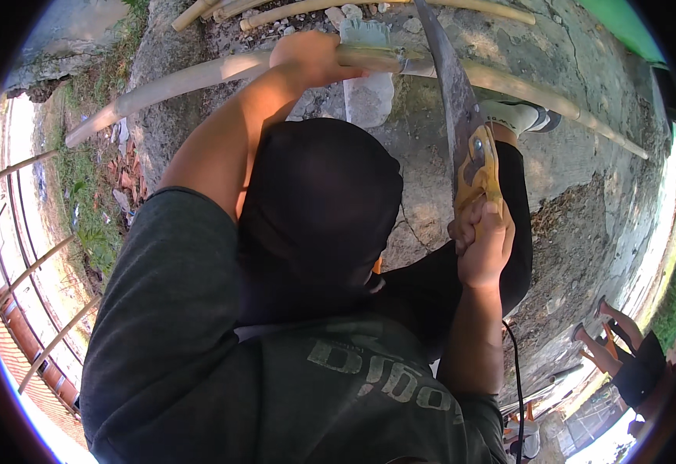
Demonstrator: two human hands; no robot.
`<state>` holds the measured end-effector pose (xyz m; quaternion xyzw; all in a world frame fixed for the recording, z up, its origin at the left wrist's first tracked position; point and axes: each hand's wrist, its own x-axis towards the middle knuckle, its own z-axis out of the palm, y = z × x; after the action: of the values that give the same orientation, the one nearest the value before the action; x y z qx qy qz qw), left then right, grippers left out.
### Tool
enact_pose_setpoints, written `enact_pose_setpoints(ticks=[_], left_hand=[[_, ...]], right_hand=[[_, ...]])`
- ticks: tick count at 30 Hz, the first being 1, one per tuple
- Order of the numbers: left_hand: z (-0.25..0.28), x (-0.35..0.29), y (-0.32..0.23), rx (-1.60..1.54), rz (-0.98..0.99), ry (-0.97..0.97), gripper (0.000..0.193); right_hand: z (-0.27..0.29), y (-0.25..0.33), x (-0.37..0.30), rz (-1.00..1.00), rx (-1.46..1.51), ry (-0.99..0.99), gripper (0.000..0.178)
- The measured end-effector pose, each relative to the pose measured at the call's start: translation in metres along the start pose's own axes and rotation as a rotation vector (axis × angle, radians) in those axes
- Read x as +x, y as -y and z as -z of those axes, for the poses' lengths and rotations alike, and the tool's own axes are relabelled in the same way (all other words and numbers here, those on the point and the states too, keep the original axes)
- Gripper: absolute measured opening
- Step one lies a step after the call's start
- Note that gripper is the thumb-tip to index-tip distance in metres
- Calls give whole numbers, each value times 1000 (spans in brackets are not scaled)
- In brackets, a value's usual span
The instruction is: The person cuts a bamboo stalk using a handsaw while holding the stalk steady with their hand.
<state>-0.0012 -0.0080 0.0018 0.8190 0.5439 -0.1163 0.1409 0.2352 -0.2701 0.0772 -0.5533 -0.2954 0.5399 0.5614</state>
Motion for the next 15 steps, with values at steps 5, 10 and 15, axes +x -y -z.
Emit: enact_pose_setpoints(ticks=[5, 10, 15], left_hand=[[-2, 4, -8, -25, 19, -6, 79], [-6, 4, 7, -24, 37, -31, 80], [-7, -3, -4, -5, 7, -84, 80]], right_hand=[[-19, 11, 44, -72, -62, -40, 33], [6, 19, 7, -132, 119, -115, 33], [12, 13, 17, -53, -19, -51, 33]])
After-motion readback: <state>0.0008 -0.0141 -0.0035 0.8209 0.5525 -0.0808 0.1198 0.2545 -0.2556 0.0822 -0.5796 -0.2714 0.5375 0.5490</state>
